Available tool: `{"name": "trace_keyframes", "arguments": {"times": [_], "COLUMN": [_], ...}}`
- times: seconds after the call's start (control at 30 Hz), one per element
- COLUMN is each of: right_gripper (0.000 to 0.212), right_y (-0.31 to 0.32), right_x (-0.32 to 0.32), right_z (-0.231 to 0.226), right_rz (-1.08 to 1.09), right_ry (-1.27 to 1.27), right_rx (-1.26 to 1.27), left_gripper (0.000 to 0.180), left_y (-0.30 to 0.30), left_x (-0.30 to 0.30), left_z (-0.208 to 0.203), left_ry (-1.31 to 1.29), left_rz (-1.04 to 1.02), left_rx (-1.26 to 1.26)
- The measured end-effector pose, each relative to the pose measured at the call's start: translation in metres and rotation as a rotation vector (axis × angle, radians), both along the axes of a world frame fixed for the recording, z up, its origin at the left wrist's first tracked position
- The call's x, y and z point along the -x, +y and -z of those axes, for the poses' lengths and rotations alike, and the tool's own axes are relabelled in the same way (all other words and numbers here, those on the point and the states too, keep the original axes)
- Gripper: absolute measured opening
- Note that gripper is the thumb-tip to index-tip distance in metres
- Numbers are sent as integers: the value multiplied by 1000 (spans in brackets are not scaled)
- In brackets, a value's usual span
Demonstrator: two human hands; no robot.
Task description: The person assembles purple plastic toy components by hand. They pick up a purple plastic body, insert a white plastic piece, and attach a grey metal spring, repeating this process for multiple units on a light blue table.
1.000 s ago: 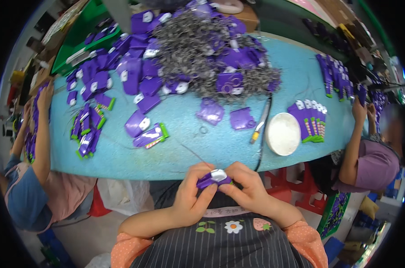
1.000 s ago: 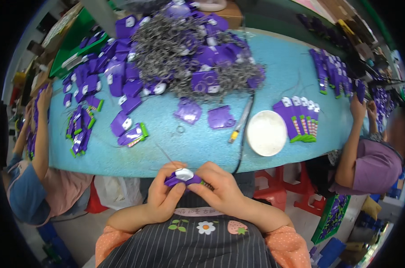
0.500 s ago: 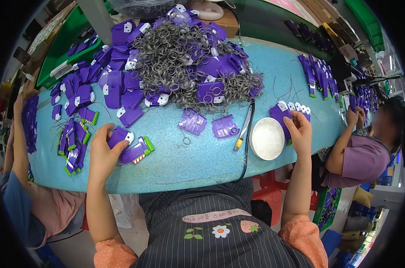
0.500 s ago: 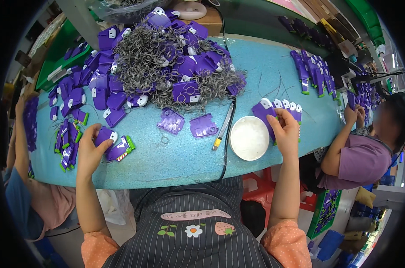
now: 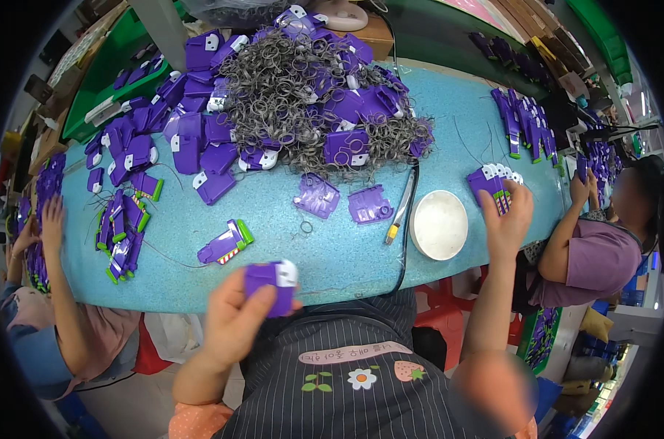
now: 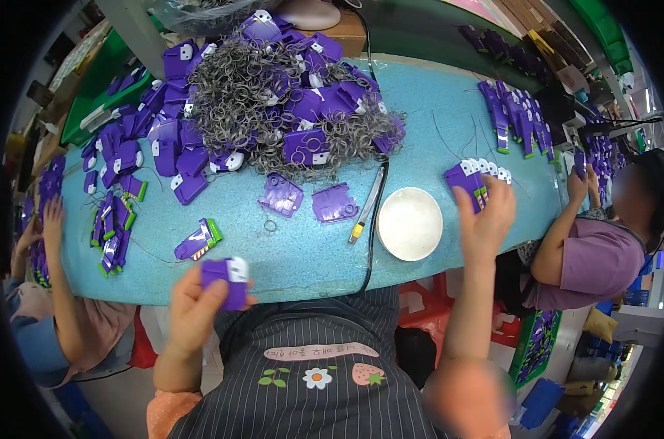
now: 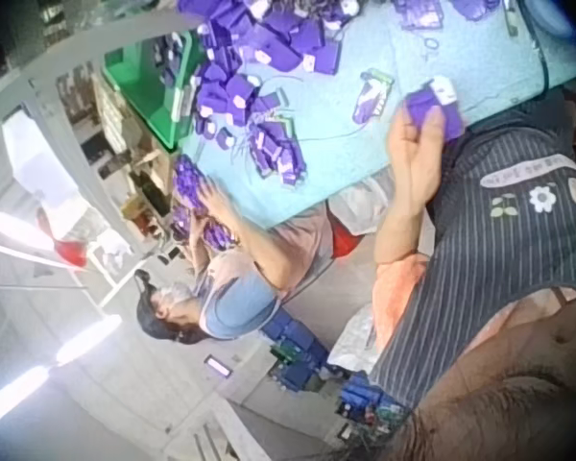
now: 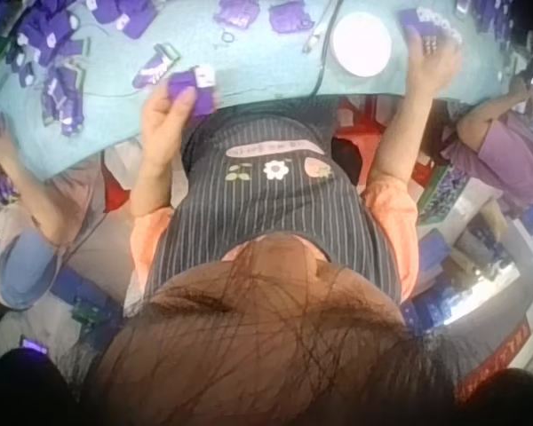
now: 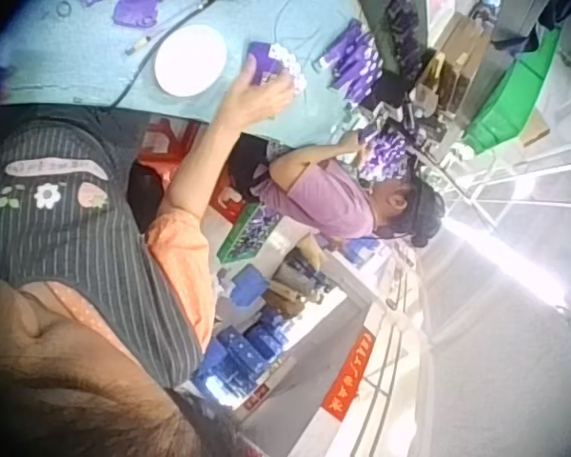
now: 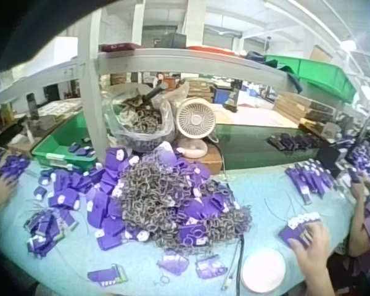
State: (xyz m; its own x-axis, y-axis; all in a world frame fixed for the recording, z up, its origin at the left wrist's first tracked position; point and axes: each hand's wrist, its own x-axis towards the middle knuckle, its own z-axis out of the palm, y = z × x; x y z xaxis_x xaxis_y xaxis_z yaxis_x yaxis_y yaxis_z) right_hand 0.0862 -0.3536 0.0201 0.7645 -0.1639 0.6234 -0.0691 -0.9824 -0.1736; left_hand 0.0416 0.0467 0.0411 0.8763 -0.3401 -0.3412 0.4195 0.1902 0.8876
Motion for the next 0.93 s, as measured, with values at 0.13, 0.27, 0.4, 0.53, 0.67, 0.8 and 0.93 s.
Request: {"name": "trace_keyframes", "arguments": {"times": [0.13,0.27,0.4,0.53,0.67,0.8,0.93], "right_gripper": [80,80,78,81,84,81,78], "right_y": [136,179,193,212,227,238,286], "right_x": [36,43,36,41,43,5,-29], "right_z": [-34,-28,-3,13,21,-1,16], "right_rz": [-709,-970,-1035,-1032,-1028,-985,-1070], "right_ry": [501,674,661,613,534,567,681], "right_rx": [-326,-373,-524,-511,-472,-383,-88], "left_gripper": [35,56,61,58,40,27,37], "left_y": [-40,-38,-11,3,20,59,65], "left_x": [15,17,14,24,27,19,31], "left_z": [21,18,24,29,50,42,41], "left_ry": [60,-75,-99,-251,-242,32,79], "left_rz": [98,232,334,262,-151,-475,-352], "left_rx": [86,69,-51,-284,-303,43,290]}}
